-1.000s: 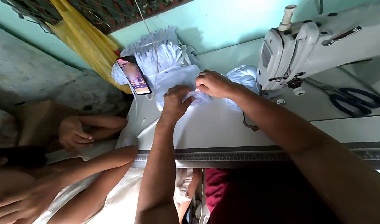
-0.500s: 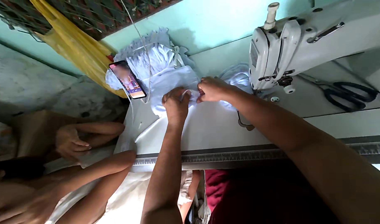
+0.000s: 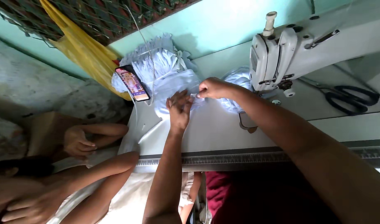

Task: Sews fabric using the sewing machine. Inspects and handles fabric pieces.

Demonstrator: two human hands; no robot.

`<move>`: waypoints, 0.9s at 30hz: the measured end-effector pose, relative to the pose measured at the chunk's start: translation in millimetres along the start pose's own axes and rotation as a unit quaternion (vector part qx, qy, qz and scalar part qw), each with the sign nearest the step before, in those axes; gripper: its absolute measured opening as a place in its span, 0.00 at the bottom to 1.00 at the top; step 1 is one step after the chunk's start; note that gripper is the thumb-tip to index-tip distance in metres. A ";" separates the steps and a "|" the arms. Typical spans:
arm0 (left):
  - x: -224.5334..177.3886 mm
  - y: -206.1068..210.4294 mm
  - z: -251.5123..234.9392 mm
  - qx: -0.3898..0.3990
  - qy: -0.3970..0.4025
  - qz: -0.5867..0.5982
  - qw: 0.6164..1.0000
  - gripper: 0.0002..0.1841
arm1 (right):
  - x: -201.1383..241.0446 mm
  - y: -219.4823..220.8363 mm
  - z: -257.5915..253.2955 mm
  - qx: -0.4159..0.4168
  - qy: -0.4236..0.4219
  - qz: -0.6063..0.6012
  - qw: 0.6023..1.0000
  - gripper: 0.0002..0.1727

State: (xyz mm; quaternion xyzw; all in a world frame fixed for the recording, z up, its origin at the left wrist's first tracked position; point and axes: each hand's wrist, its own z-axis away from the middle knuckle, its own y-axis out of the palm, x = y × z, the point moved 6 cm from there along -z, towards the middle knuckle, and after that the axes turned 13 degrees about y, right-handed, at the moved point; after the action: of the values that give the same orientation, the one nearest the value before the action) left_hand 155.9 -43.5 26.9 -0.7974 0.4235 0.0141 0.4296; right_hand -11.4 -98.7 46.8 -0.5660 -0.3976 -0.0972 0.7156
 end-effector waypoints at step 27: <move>-7.4 -5.0 -24.6 -0.013 -0.169 -0.013 0.985 0.15 | 15.2 21.1 6.6 -0.196 -0.103 0.103 0.970 0.47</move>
State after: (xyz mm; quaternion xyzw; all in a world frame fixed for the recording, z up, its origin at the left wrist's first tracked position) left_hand 146.2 -54.4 48.7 -0.7947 0.3342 0.1483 0.4846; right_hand 8.0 -80.9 42.0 -0.7399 -0.3820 -0.0397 0.5523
